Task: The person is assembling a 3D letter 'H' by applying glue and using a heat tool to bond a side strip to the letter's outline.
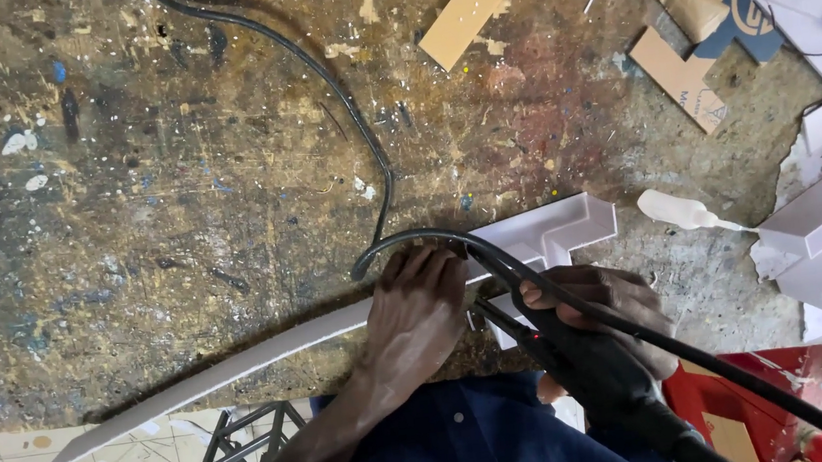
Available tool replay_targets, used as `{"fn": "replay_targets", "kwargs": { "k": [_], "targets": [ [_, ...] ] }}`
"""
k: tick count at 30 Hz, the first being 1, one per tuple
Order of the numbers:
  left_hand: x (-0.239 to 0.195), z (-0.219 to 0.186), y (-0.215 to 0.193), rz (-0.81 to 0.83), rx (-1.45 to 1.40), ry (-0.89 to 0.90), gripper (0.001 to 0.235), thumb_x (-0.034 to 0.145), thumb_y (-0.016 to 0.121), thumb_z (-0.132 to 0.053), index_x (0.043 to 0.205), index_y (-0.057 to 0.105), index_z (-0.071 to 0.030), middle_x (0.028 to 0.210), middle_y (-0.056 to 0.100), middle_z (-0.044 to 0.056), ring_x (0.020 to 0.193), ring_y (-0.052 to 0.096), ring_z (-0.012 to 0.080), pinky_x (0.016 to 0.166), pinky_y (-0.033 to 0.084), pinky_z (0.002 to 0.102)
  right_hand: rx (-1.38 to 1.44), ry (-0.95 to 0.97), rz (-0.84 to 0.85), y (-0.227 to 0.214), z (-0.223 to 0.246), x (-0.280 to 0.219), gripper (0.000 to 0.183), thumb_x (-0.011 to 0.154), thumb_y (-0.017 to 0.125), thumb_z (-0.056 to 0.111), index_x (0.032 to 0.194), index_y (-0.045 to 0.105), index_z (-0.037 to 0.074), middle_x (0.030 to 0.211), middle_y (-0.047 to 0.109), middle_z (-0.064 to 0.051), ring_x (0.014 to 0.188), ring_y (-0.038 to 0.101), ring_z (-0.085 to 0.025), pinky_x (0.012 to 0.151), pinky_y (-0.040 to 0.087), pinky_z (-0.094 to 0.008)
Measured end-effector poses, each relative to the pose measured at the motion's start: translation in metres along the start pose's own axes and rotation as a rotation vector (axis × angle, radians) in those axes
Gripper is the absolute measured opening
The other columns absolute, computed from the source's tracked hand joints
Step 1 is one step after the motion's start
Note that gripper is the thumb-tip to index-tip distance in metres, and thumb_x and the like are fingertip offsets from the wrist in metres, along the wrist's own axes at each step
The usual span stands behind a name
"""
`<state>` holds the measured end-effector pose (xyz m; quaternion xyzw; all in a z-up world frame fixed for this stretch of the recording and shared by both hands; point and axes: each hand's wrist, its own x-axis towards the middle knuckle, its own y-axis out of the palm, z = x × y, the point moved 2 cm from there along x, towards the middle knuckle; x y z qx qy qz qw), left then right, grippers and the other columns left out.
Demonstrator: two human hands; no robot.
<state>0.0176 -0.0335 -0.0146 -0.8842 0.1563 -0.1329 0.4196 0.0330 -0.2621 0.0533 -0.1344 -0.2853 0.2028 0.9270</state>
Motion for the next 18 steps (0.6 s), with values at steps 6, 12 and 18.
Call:
{"fn": "replay_targets", "kwargs": {
  "k": [6,12,18],
  "targets": [
    [0.000,-0.001,0.000,-0.016,-0.033,0.012,0.020,0.088,0.068,0.010,0.104,0.075,0.001,0.103,0.078,0.017,0.102,0.074,0.0348,0.097,0.060,0.050,-0.051,-0.092,-0.007,0.005,0.003,0.017,0.071,0.097,0.092,0.043,0.144,0.059,0.000,0.125,0.079,-0.022,0.114,0.087,-0.035,0.098,0.081,-0.046],
    [-0.009,0.003,0.018,0.080,-0.008,-0.018,0.012,0.113,0.069,-0.013,0.109,0.074,-0.004,0.110,0.080,0.013,0.106,0.076,0.0278,0.108,0.061,0.048,-0.103,-0.103,-0.055,0.009,-0.001,0.009,0.073,0.095,0.092,0.049,0.141,0.060,0.001,0.120,0.080,-0.020,0.107,0.089,-0.033,0.093,0.081,-0.047],
    [-0.006,-0.001,0.006,0.078,-0.088,-0.032,0.028,0.103,0.069,0.001,0.130,0.071,0.008,0.127,0.079,0.023,0.127,0.073,0.0370,0.123,0.055,0.051,-0.061,0.032,-0.016,0.003,0.001,0.003,0.078,0.091,0.095,0.052,0.147,0.059,0.010,0.127,0.081,-0.014,0.115,0.088,-0.034,0.101,0.079,-0.046]
  ]
}}
